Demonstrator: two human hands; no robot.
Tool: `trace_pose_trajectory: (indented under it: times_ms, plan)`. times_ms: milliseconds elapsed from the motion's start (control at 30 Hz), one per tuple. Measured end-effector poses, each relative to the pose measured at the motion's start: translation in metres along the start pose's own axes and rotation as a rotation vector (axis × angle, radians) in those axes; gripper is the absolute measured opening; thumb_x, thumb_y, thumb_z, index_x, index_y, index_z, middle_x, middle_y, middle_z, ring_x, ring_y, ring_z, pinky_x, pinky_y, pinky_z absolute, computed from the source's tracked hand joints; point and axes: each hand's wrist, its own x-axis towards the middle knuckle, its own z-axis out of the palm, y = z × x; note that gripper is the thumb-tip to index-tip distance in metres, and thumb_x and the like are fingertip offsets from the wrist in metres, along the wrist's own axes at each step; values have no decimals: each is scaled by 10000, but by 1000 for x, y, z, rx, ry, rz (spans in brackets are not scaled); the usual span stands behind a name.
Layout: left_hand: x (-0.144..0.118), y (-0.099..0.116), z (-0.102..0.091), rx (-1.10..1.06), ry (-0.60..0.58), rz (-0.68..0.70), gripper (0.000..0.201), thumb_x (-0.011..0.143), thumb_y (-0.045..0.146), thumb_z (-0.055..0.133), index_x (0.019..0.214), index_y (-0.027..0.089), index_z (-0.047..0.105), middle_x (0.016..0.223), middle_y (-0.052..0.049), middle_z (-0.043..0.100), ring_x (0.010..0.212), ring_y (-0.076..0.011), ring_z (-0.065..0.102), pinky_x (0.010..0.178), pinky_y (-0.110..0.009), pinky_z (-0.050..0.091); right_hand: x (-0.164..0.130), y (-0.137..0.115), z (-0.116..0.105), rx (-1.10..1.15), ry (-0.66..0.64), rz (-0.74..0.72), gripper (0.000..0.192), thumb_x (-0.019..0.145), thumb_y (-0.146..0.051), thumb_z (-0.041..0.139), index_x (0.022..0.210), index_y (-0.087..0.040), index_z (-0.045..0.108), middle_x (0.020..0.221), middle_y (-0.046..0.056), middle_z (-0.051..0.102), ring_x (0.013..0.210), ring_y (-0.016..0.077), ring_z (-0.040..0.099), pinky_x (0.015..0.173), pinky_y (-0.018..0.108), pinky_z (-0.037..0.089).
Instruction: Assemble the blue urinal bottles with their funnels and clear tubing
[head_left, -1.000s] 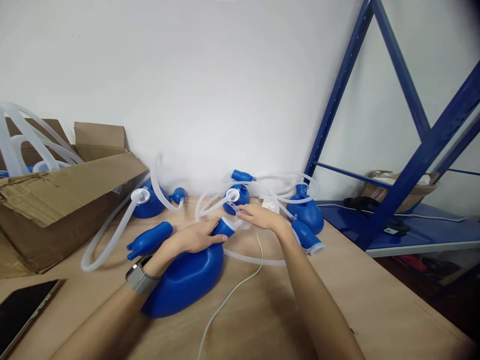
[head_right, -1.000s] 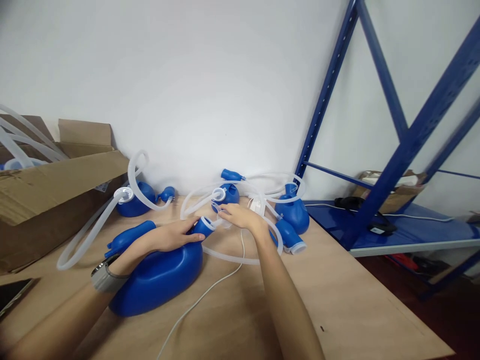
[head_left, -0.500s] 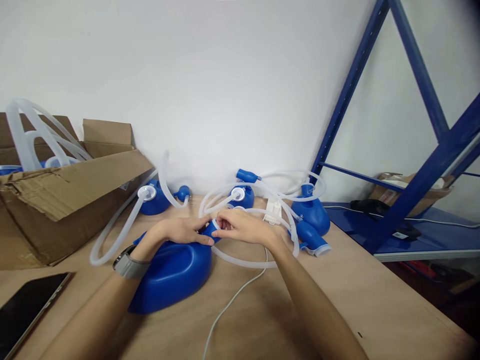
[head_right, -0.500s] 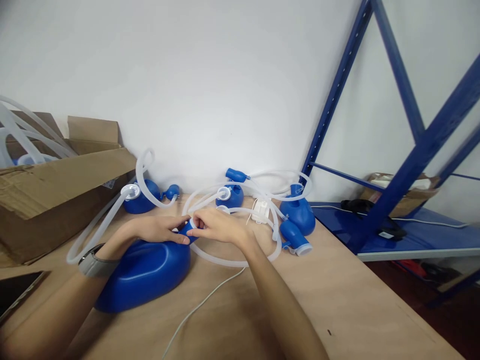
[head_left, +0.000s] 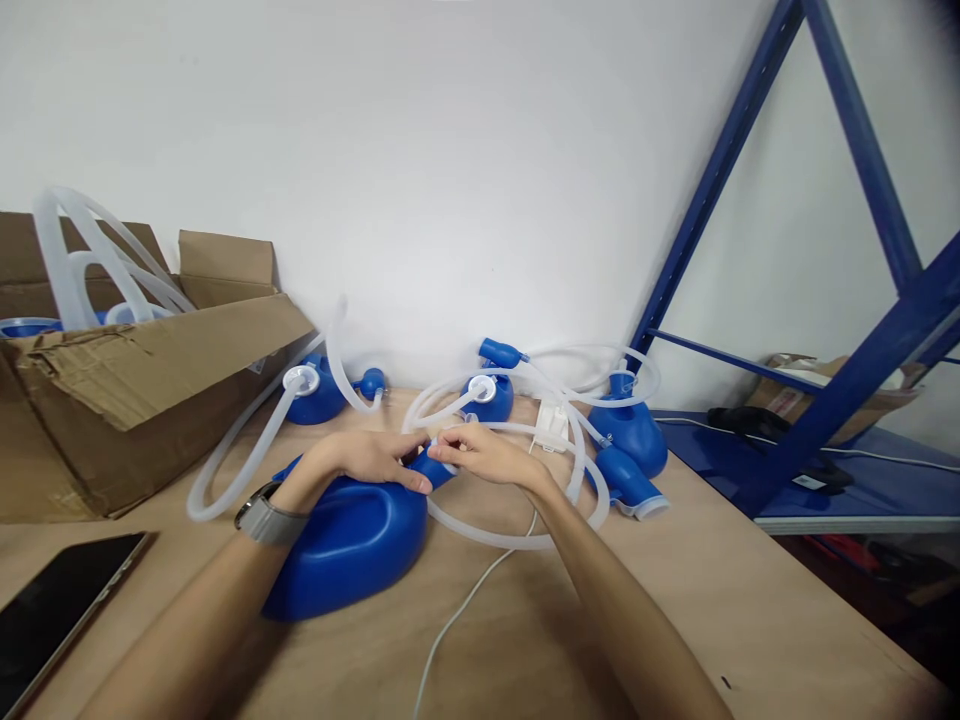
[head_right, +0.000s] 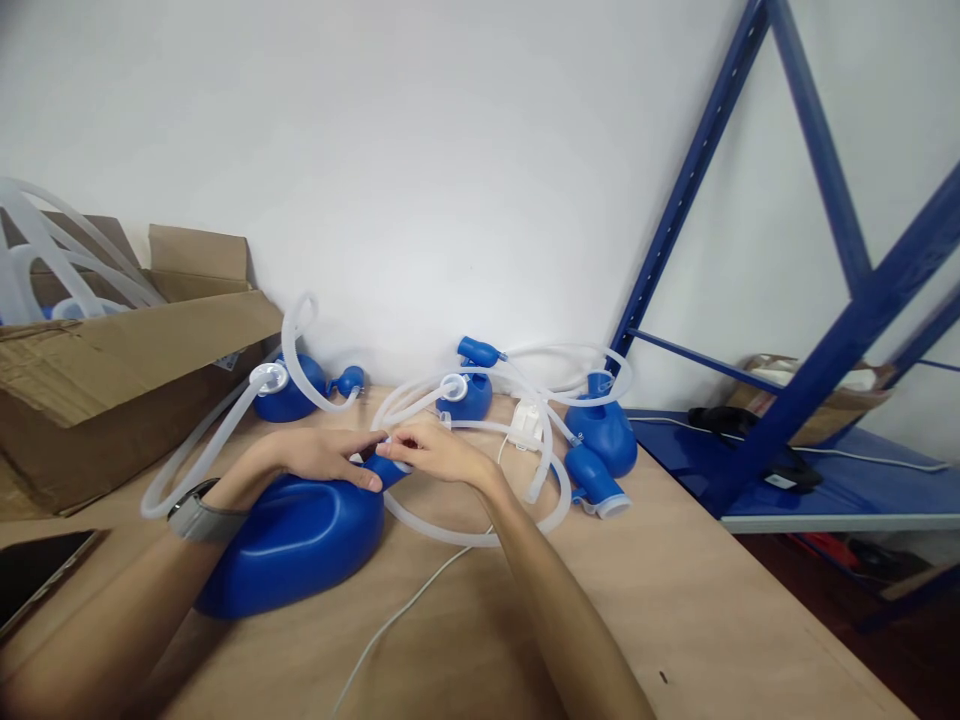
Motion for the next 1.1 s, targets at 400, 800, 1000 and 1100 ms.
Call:
trace_pose_trajectory:
  times_ms: [400, 800, 1000, 1100]
  plan:
    - [4, -5, -1, 5, -3, -62, 686, 619, 616, 837, 1192, 261, 708, 1023, -50, 735, 955, -292, 667, 805, -300, 475, 9, 27, 10, 305, 71, -4, 584, 924, -732, 490, 651, -225, 392, 643, -62, 314, 608, 114, 306, 600, 274, 307]
    - [-3, 2, -4, -17, -43, -59, 678, 650, 583, 842, 1232, 266, 702, 1145, -65, 754, 1040, -313, 688, 876, -324, 495, -9, 40, -22, -330, -134, 184, 436, 1026, -473, 462, 695, -192, 502, 657, -47, 457, 623, 124, 413, 609, 272, 305]
    - [-18, -2, -18, 37, 8, -173, 834, 619, 595, 848, 1338, 229, 638, 1270, -121, 720, 1180, -349, 649, 959, -361, 500, -11, 49, -21, -431, -239, 302, 378, 1000, -480, 551, 808, -168, 645, 712, -12, 602, 644, 144, 530, 621, 281, 366]
    - [-30, -6, -31, 81, -14, -227, 825, 631, 611, 824, 1320, 202, 627, 1321, -127, 690, 1205, -331, 642, 951, -337, 521, -13, 32, -23, -345, -246, 272, 399, 1009, -533, 539, 1040, -174, 708, 939, 52, 714, 821, 199, 639, 746, 316, 470]
